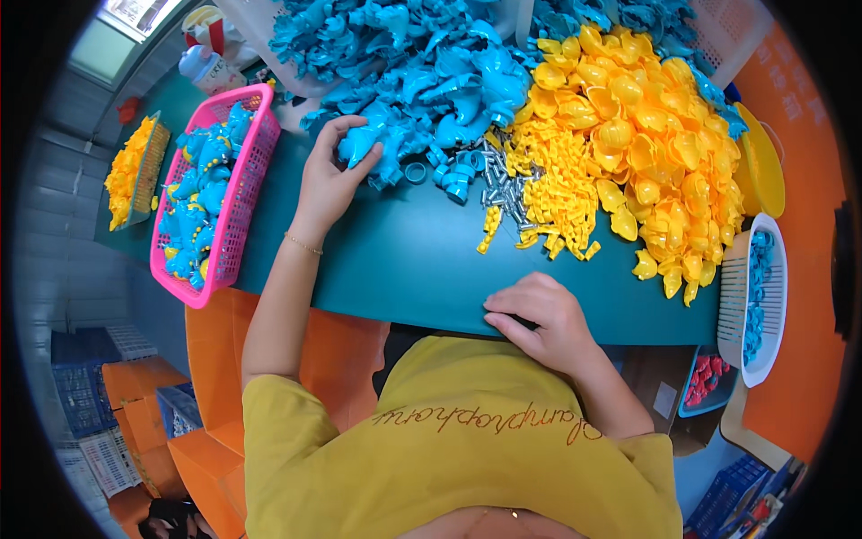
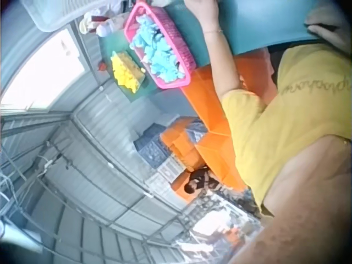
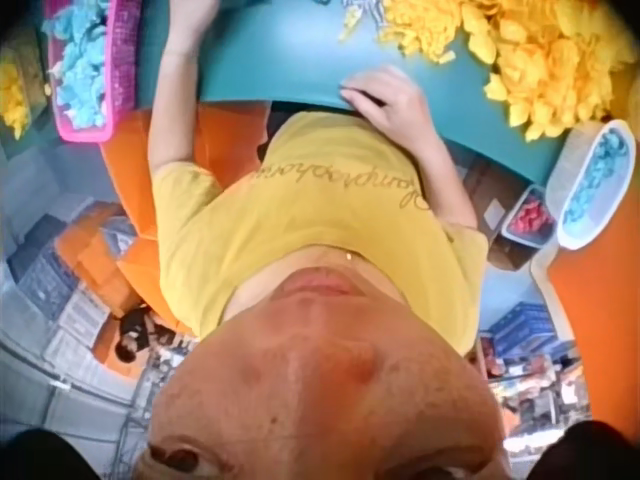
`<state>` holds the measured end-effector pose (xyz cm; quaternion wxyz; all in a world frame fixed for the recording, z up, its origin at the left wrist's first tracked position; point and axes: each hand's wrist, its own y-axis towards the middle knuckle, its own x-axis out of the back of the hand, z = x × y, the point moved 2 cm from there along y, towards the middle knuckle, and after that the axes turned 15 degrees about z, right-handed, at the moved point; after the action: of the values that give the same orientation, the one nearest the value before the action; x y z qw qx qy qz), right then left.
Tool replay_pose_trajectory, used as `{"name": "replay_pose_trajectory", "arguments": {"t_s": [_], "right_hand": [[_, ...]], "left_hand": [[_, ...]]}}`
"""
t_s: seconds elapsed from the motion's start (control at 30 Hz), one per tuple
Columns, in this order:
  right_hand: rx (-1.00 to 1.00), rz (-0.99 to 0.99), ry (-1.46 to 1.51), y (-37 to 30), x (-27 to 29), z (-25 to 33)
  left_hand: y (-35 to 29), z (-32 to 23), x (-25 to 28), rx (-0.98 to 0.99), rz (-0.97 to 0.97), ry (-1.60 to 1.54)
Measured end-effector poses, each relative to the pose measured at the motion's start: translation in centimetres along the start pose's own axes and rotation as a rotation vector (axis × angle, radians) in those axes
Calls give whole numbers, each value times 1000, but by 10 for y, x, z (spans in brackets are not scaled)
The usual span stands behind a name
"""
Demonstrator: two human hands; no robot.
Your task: Assembling yellow plastic caps onto blue plastic toy bases at a factory workstation.
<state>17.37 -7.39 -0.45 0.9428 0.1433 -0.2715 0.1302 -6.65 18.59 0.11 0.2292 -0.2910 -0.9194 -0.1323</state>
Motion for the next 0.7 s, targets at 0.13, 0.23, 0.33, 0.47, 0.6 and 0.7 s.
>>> {"name": "replay_pose_trajectory", "arguments": {"t_s": [0.13,0.23,0.33,0.47,0.6,0.7], "right_hand": [[-21,9,-15,0,-2,1],[-39,-8,-5,-1,-2,1],[-45,-3,-8,-2,-1,-1],[-65,-59,-8,-6,8,-4],[-257,-292,-139,-19,30,-9],[-420,-353,-140,-24,46,-8]], "left_hand": [[-9,3,-15,-48,71,-134],[-4,-2,-14,-82,-24,-108],[-3,-1,-2,-64,-138,-225],[-27,-27,15,-34,-124,-92],[-62,-79,-38,-148,626,13],[-75,-101,-77,58,875,27]]}}
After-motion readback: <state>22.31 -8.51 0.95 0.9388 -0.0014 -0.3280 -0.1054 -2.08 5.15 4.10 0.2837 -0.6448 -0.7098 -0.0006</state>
